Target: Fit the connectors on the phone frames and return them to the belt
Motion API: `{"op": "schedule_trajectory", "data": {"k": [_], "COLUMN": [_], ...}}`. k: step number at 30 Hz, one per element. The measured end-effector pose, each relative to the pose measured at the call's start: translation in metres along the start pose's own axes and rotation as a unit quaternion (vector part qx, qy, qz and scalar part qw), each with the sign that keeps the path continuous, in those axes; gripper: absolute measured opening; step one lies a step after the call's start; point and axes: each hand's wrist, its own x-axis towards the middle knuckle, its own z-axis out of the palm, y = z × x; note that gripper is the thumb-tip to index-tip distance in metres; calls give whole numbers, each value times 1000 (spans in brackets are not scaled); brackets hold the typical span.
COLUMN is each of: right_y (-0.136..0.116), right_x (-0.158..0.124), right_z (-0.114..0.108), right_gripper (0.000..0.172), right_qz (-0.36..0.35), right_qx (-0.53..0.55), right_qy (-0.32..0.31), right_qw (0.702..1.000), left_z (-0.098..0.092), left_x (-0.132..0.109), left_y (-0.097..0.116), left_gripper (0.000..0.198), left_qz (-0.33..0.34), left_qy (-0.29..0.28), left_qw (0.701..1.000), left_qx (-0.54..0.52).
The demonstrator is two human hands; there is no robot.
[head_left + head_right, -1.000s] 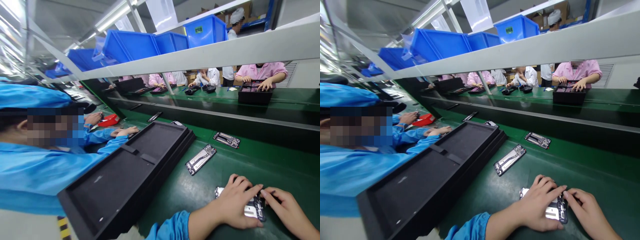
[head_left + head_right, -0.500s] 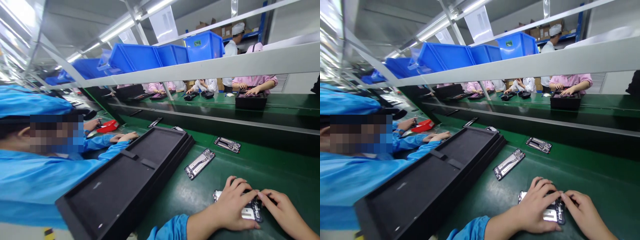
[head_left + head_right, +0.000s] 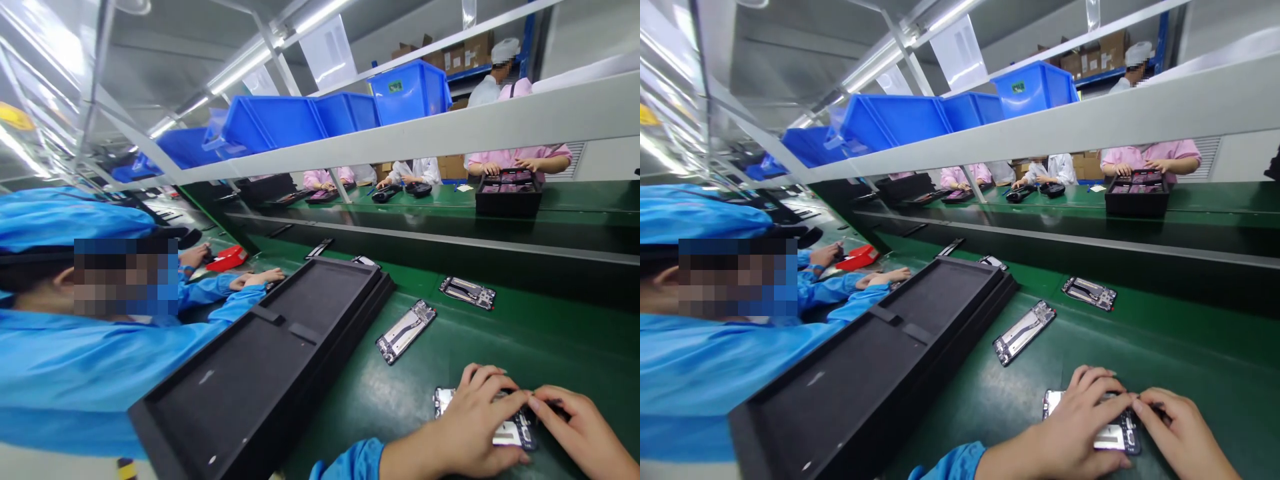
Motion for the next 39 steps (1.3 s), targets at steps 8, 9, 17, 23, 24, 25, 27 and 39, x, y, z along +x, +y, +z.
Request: {"op": "schedule_trajectory", "data": {"k": [8, 9, 17, 23, 24, 25, 27, 39], "right_y": [-8, -9, -16, -17, -16, -16, -16, -20], "right_x": [-1, -1, 3, 2, 2, 1, 0, -7], "right_z": [0, 0, 4, 6, 5, 5, 3, -2], "right_gripper": [42, 41, 38, 30, 28, 27, 23, 19], "right_qz": [-3, -3, -9, -83, -98, -113, -137, -184], "right_qx": [13, 16, 7, -48, -65, -82, -117, -179], "right_qy": [-15, -15, 12, 52, 63, 76, 94, 77], "right_qw": [1000, 1000, 1000, 994, 991, 987, 979, 963], "left_z": [0, 0, -2, -3, -3, -3, -3, -2], "left_x": [-1, -2, 0, 1, 1, 1, 1, 1], "left_y": [-2, -2, -1, 2, 2, 2, 3, 4], "left_gripper": [72, 73, 66, 47, 45, 44, 44, 18], "left_qz": [-7, -7, 2, -7, -8, -8, -9, -42], "left_qy": [-10, -9, 43, 92, 98, 99, 94, 89], "left_qw": [999, 999, 997, 990, 989, 988, 989, 989], "left_qx": [-42, -43, -70, -108, -112, -114, -115, -111]}}
